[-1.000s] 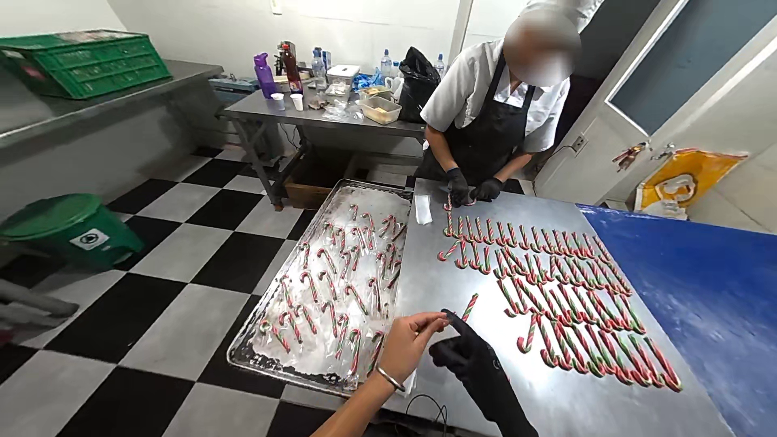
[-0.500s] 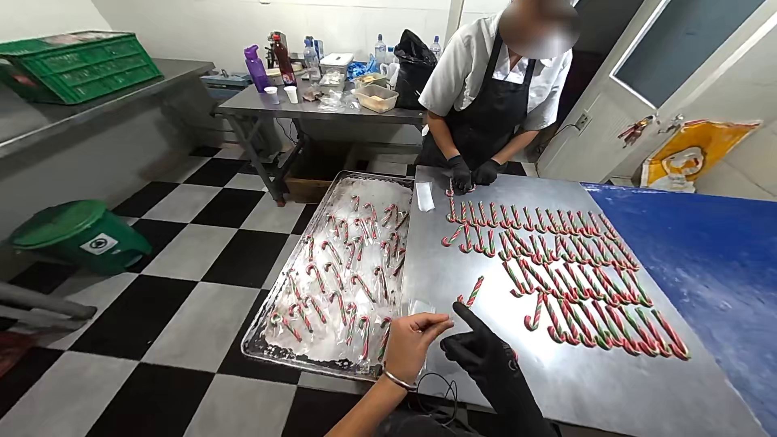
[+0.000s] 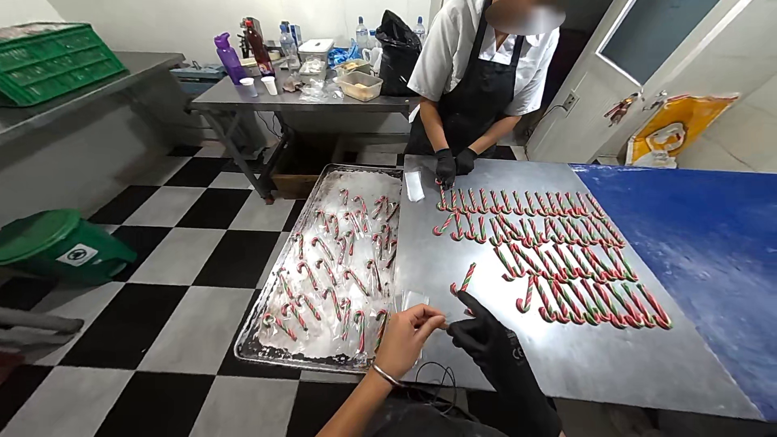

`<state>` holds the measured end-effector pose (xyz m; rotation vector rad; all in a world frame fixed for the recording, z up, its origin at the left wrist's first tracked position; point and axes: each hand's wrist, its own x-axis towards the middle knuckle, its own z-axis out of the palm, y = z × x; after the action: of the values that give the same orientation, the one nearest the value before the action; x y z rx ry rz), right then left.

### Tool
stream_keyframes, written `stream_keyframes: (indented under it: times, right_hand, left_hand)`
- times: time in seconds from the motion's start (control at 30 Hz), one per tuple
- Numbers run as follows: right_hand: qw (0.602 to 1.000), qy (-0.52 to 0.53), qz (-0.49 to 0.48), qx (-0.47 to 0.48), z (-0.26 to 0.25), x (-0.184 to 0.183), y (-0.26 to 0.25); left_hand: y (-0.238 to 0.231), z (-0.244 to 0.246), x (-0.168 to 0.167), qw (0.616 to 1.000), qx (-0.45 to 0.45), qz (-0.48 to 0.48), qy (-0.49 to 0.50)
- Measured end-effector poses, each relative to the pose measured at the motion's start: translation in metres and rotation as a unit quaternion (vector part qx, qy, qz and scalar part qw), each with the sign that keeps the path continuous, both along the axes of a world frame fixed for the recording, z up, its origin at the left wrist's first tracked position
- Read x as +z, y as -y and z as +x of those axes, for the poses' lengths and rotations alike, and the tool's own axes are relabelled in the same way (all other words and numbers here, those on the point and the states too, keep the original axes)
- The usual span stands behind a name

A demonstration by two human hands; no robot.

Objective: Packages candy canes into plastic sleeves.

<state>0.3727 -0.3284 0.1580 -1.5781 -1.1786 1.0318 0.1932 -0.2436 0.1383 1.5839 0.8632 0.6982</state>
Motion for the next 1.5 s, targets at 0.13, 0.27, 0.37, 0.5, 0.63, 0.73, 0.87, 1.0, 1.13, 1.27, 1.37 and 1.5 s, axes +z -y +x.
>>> stream_keyframes:
  times: [0.13,0.27,0.37,0.5,0.63,0.73,0.87,1.0,1.13,1.27,1.37,1.5]
  right_hand:
    - [0.991,0.024,-0.079,0.105,0.045,-0.006,0.009]
    - [0.980,-0.035,0.060,-0.186,0.081,-0.017,0.019]
    - [0.972,-0.107,0.056,-0.203,0.057,-0.029,0.030]
    - [0.973,-0.167,-0.144,0.072,-0.005,-0.019,0.023]
    - [0.943,-0.273,0.018,-0.189,-0.028,-0.017,-0.016]
    - [0.902,-0.329,0.107,-0.260,-0.015,-0.024,-0.031]
    - [0.925,-0.234,0.110,-0.279,0.013,-0.005,-0.029]
    - [0.933,-0.113,0.140,-0.312,0.026,-0.011,-0.010]
    - [0.913,0.101,0.211,-0.333,0.054,0.021,0.008]
    - [0.952,0.171,0.199,-0.155,0.041,0.050,0.020]
    - [0.997,-0.071,0.005,0.039,0.013,0.057,0.024]
    - [0.964,-0.248,0.004,-0.095,-0.016,0.005,-0.012]
  left_hand:
    - [-0.011,-0.015,0.001,0.997,0.005,-0.061,-0.050]
    - [-0.008,-0.016,-0.005,0.982,0.139,-0.131,0.013]
    - [0.001,0.000,-0.005,0.950,0.179,-0.242,0.089]
    - [0.015,0.024,-0.002,0.921,0.177,-0.312,0.150]
    - [0.028,0.034,0.000,0.901,0.213,-0.348,0.149]
    - [0.031,0.026,-0.006,0.877,0.205,-0.418,0.118]
    - [0.031,0.004,-0.021,0.920,0.136,-0.361,0.072]
    - [0.003,0.011,0.003,0.965,0.073,-0.243,0.061]
    - [-0.027,0.017,0.015,0.996,0.065,-0.035,0.049]
    - [-0.037,0.020,0.022,0.998,0.034,0.015,0.049]
    - [-0.037,0.030,0.031,0.993,0.032,-0.046,0.101]
    - [-0.011,0.049,0.038,0.956,0.097,-0.223,0.163]
